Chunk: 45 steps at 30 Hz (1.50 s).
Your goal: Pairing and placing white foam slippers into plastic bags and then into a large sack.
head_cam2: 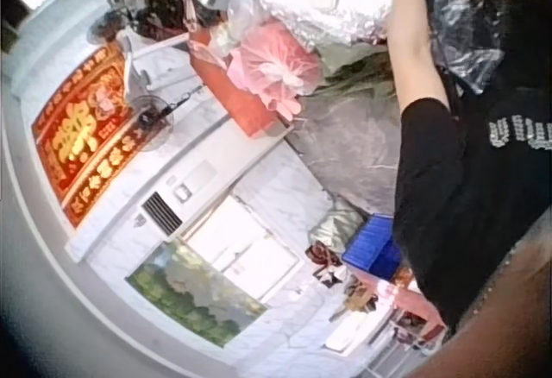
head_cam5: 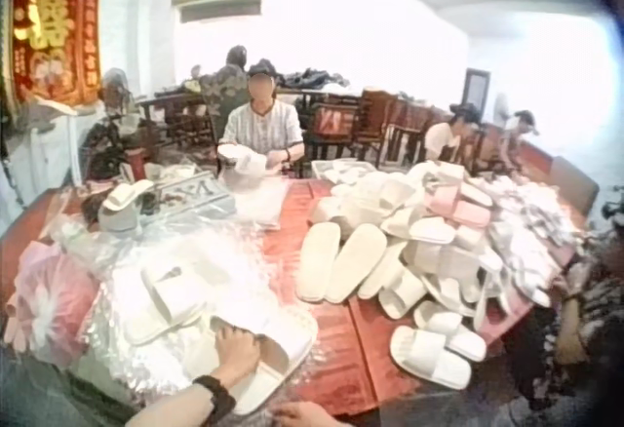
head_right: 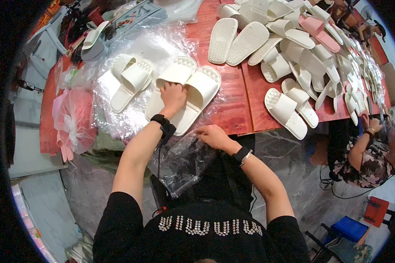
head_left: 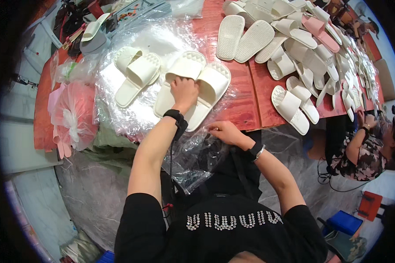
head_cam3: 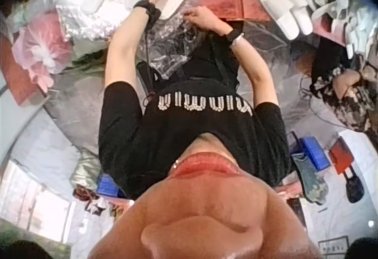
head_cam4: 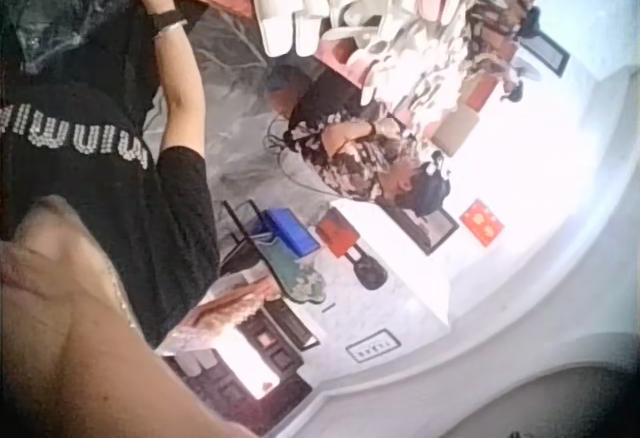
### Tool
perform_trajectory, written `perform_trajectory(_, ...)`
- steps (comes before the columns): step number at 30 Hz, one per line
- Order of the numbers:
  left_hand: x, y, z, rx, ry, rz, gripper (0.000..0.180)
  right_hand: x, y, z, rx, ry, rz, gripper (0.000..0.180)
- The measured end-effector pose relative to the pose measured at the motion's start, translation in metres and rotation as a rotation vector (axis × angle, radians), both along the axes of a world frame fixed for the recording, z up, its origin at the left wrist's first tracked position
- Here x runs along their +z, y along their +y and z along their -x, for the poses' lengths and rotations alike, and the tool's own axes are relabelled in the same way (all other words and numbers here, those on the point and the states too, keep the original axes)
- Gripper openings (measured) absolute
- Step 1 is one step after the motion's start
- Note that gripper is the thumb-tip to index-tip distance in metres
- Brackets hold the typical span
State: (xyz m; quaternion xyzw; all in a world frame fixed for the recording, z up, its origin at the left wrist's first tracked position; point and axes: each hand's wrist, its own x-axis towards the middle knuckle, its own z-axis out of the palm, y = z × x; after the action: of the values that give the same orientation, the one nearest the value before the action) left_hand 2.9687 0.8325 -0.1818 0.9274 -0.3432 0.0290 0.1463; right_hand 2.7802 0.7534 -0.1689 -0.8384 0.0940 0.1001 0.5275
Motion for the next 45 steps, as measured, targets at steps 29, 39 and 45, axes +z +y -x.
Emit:
perform_trajectory(29, 0.032, 0.179, 0.113, -0.430, 0.674, 0.706, 0.031, 0.113, -0.039, -0.032, 0.233, -0.556, 0.255, 0.051)
perform_trajectory(39, 0.058, 0.156, 0.101, -0.314, 1.290, 0.855, 0.036, 0.130, -0.027, -0.015, 0.369, -0.442, 0.382, 0.068)
perform_trajectory(45, 0.075, 0.142, 0.110, -0.156, 1.547, 1.325, 0.033, 0.149, -0.004, -0.004, 0.312, -0.476, 0.394, 0.067)
